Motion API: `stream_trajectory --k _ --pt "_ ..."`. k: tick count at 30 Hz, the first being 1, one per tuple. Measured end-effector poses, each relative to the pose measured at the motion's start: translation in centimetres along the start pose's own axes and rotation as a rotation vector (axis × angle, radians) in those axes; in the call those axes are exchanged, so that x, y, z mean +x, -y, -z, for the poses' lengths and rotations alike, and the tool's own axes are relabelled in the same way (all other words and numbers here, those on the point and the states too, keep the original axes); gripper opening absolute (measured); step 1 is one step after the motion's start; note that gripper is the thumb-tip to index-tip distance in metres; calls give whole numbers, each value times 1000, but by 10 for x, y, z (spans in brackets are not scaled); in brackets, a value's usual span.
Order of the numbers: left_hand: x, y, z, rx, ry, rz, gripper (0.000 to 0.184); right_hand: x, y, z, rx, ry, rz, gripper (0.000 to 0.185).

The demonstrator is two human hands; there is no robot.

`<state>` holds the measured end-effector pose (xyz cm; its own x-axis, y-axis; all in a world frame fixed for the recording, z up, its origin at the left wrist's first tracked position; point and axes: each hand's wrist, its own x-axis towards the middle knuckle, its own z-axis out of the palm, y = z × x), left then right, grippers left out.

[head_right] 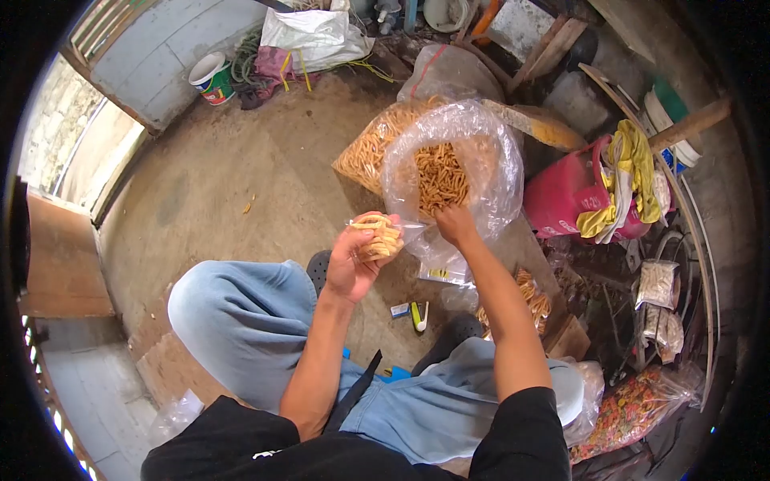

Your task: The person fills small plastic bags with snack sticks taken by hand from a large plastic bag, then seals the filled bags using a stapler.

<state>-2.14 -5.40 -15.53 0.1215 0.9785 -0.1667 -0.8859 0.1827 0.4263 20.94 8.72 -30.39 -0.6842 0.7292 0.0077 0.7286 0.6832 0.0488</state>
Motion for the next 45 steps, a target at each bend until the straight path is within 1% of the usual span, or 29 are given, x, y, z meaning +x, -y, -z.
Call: stream_trajectory --k 1,3,4,6,7,8,10,11,12,14,18,20,21,23,24,26,28,31,33,37,39,40,42,45 --pt "-1 1 -1 11 -3 5 35 0 0 11 -4 0 3 10" --pt "-2 2 -2 30 16 -5 33 -4 0 36 131 -160 -70 9" --pt "-3 3 -4 53 37 -13 31 -6 -2 48 126 -158 -70 9" --pt "-6 4 -8 27 33 -8 30 -11 -11 72 369 -190 -110 10" --pt "-6 4 -11 4 26 -4 29 -13 -16 83 437 -238 -86 13" --pt "-7 4 -12 2 37 -5 29 -18 -20 94 427 -243 -88 13" --pt "-8 4 -13 -78 13 36 32 -28 -11 152 725 -207 -306 18" --pt "-9 5 -14 -80 21 35 32 -33 -13 161 778 -323 -312 16" --pt "-10 6 -15 -79 30 33 34 -37 -8 176 771 -328 -312 16" --pt "-12 7 -18 -77 46 29 37 -48 7 218 1167 -415 -463 13" --pt "-16 9 -18 -75 82 27 38 -76 34 271 1146 -443 -474 13" --pt "-19 10 -19 -66 85 32 38 -86 50 289 1212 -370 -564 14" --pt "-20 10 -21 -61 84 34 37 -91 57 296 1213 -379 -567 14" --pt "-23 12 -25 -52 88 42 37 -100 70 306 1243 -310 -536 16" --pt "-25 11 -28 -49 82 42 36 -103 75 306 1245 -319 -538 16" --pt "-27 11 -31 -40 80 41 35 -108 82 307 1210 -324 -477 17" --pt "-28 12 -31 -67 77 50 33 -109 87 304 1228 -336 -488 16" --pt "-30 13 -33 -98 102 64 31 -109 88 291 1262 -375 -433 14" --pt "-30 15 -32 -100 97 64 31 -109 87 277 1189 -413 -340 13" --pt "-32 16 -30 -41 116 41 32 -103 93 274 1162 -474 -264 13" --pt "-31 15 -29 1 123 38 33 -101 97 278 1042 -510 -209 13" --pt "-32 14 -30 36 129 35 34 -99 99 277 1046 -514 -212 13" --pt "-35 13 -37 63 141 28 35 -96 101 276 962 -566 -150 13" --pt "-36 13 -38 100 149 13 36 -93 104 276 996 -516 -203 12"
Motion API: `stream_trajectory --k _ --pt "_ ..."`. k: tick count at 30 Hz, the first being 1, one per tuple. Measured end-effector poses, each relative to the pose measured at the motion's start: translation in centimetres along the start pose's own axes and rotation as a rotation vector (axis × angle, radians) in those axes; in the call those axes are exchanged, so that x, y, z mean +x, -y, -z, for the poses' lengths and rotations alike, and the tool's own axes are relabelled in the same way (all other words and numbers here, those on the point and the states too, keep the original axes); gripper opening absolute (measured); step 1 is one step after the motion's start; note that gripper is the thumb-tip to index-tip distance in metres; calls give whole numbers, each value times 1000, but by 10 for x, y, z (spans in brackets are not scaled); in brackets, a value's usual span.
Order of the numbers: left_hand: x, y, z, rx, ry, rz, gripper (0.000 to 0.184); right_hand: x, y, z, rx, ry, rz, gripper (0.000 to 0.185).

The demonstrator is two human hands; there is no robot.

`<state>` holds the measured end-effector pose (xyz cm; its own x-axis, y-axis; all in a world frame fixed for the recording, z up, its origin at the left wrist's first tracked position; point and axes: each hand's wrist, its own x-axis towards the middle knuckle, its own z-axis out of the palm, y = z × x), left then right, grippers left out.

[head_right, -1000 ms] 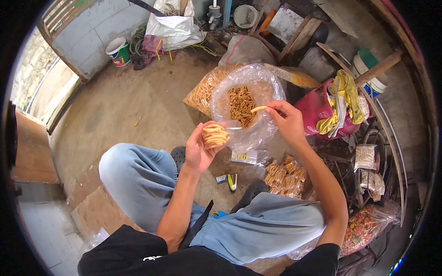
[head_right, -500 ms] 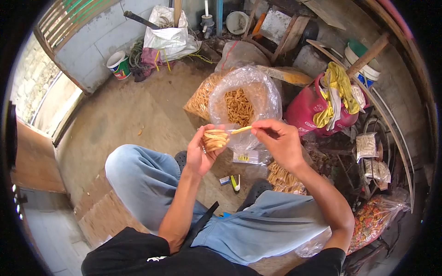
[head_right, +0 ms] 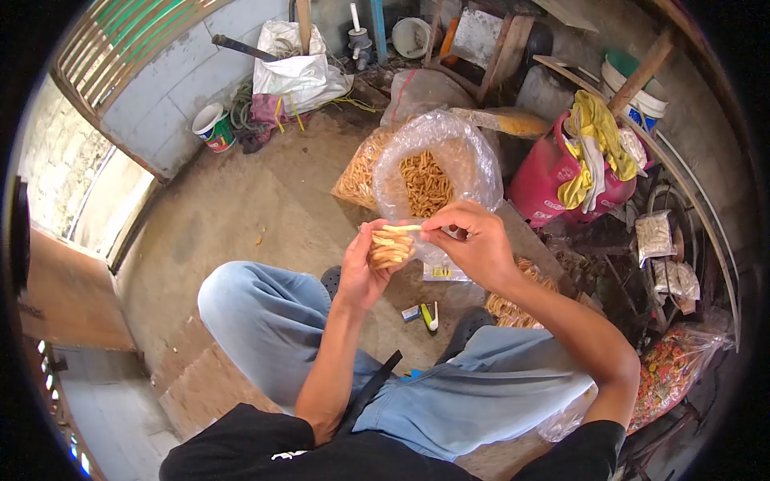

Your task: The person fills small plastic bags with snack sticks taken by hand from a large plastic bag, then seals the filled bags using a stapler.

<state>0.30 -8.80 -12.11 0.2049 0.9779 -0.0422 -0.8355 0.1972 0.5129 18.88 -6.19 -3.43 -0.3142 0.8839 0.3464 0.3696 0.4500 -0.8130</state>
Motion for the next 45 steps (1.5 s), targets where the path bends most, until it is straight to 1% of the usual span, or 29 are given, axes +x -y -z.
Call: stream_trajectory --k 1,3,7,9,10,12,13,15,19,21,22,24,25,27,29,31,33,34,36,40,41,42,43,44,45 --pt "0 0 1 11 -3 -7 37 0 0 -1 3 -5 -2 12" --pt "-1 1 1 19 19 -9 37 -1 -2 -3 32 14 -178 12" --pt "-2 3 -2 47 26 -23 37 -3 -10 -12 85 -6 -184 14" --pt "-1 5 -4 61 28 -24 36 -3 -9 -15 183 10 -280 18" --pt "-1 6 -4 74 27 -29 36 -3 -11 -17 185 5 -282 18" --pt "-1 8 -2 76 21 -33 36 -2 -14 -20 195 34 -222 20" --pt "0 9 0 74 15 -44 36 -1 -15 -19 199 28 -224 20" --pt "1 8 1 65 12 -42 36 3 -15 -17 256 117 -190 19" --pt "2 5 -4 49 -16 -73 36 6 -5 -4 265 140 -267 19" --pt "2 5 -5 43 -18 -83 36 5 -6 -2 173 159 -200 19" --pt "2 6 -5 35 -21 -95 36 5 -8 -2 174 157 -200 19" --pt "1 7 -4 35 -4 -101 35 3 -12 -6 121 195 -7 21" --pt "1 8 -3 33 13 -108 35 2 -11 -7 122 193 -9 21" --pt "1 9 -3 39 17 -116 34 1 -9 -7 129 301 -60 23" --pt "2 10 -2 44 21 -126 33 1 -14 -11 175 266 -44 26" --pt "4 11 0 43 -41 -157 32 2 -15 -10 221 233 -27 28" --pt "4 10 -1 42 -54 -173 33 3 -11 -4 396 217 -289 28" --pt "4 10 -1 40 -65 -188 34 4 -7 -3 396 217 -288 28" --pt "4 11 -1 51 -52 -201 35 5 3 -2 124 256 -111 28" --pt "4 11 -4 67 -31 -215 41 1 -6 -13 36 208 -123 25" --pt "3 11 -6 67 -31 -214 41 1 -8 -14 120 183 -204 23" --pt "1 8 -11 63 -30 -172 48 1 -7 -14 205 157 -284 21" --pt "1 7 -14 60 -28 -130 55 3 -6 -12 205 157 -284 21" --pt "1 5 -11 59 -29 -131 55 5 -3 -8 249 159 -357 20" --pt "1 2 -7 -13 37 -56 59 8 -1 -5 292 160 -430 18"
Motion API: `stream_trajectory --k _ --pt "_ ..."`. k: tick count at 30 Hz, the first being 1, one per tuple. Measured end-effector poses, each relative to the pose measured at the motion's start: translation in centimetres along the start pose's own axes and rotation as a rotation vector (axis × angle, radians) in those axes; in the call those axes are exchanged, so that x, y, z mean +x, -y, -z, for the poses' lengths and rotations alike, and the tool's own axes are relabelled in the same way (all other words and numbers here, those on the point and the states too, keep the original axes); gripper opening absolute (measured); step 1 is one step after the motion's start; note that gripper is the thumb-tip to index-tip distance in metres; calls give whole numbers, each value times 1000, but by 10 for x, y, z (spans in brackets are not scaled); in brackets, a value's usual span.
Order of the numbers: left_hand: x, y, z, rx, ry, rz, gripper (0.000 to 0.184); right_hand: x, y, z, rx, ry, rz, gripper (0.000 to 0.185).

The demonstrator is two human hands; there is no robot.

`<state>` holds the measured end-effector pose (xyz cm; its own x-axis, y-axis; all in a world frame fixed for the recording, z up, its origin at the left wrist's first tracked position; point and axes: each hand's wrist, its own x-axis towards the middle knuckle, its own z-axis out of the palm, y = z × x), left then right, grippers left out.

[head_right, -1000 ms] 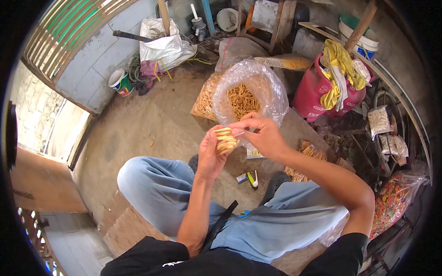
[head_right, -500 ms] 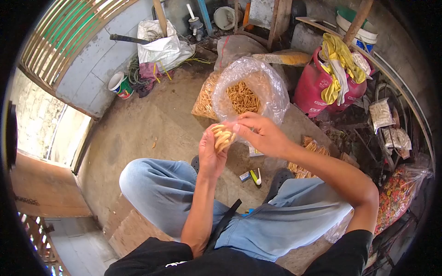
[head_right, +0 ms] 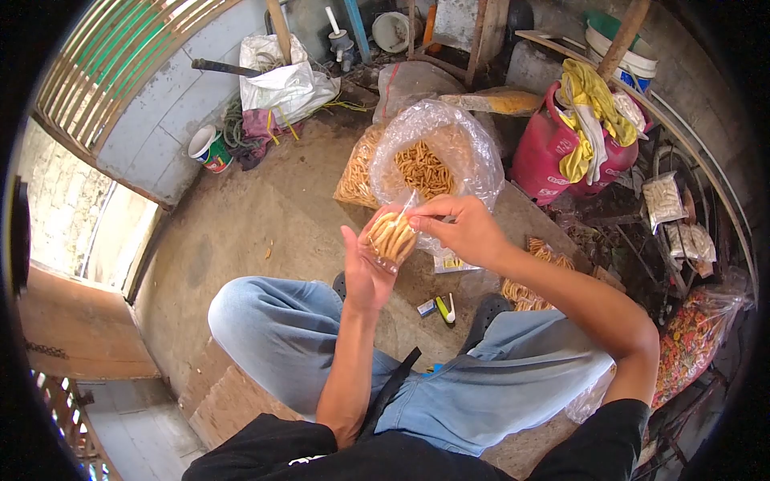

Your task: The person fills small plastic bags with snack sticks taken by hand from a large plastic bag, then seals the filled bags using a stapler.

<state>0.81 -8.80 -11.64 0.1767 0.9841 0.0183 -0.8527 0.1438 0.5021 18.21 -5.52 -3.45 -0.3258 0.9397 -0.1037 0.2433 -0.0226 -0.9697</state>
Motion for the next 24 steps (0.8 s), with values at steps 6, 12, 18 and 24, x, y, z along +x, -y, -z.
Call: stream_trajectory --k 6,12,18,24 --pt "-1 -4 11 145 39 85 49 5 -9 10 -117 -13 201 16" --pt "-1 -4 1 475 40 153 46 5 -13 8 -98 57 135 14" --pt "-1 1 6 557 21 165 34 1 5 7 -133 52 8 21" --pt "-2 0 3 598 17 141 34 4 -10 6 -151 97 111 25"
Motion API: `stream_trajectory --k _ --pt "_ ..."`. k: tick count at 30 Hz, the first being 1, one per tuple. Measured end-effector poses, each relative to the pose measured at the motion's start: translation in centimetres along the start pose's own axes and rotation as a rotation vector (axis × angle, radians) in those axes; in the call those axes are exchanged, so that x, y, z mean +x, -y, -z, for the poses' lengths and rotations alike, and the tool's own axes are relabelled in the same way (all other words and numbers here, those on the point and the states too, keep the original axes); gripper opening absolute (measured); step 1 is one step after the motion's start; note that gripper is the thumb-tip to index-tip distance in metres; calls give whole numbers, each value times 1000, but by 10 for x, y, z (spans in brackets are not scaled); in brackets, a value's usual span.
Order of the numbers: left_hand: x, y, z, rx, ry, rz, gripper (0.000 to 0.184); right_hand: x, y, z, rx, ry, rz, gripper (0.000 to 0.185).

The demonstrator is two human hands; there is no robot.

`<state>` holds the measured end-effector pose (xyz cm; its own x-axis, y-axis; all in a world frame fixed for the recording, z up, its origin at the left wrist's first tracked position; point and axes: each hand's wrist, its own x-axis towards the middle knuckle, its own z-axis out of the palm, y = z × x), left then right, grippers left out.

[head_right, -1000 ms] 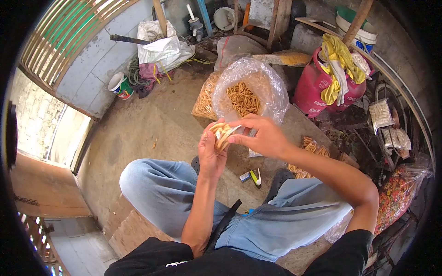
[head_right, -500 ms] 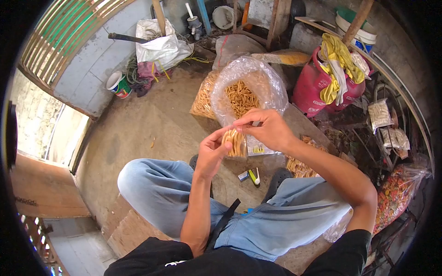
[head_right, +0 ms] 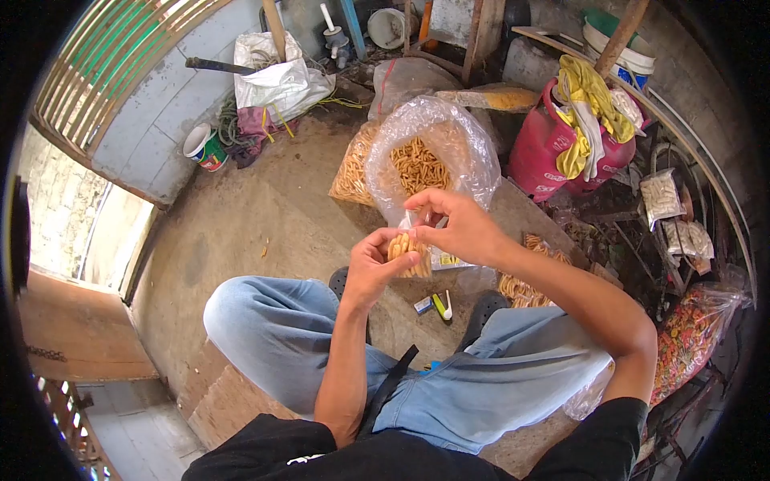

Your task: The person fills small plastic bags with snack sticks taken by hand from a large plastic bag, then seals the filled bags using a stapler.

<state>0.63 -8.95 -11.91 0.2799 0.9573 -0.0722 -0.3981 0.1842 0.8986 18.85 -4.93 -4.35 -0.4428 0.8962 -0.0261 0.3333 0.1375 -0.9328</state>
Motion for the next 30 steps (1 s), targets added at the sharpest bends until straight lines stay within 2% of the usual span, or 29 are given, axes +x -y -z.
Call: stream_trajectory --k 6,12,20,22,30 --pt "0 -1 -3 -1 6 30 36 4 -8 2 145 -31 -119 20" --pt "1 4 4 -54 -7 26 27 4 -7 2 161 -44 -91 16" --pt "1 4 -1 -42 -70 -38 24 4 -8 -4 155 -42 -62 17" --pt "3 8 -1 38 -79 -116 24 4 -7 -4 153 -36 -72 17" --pt "3 12 0 65 -121 -124 23 3 -4 -6 76 -58 -107 22"
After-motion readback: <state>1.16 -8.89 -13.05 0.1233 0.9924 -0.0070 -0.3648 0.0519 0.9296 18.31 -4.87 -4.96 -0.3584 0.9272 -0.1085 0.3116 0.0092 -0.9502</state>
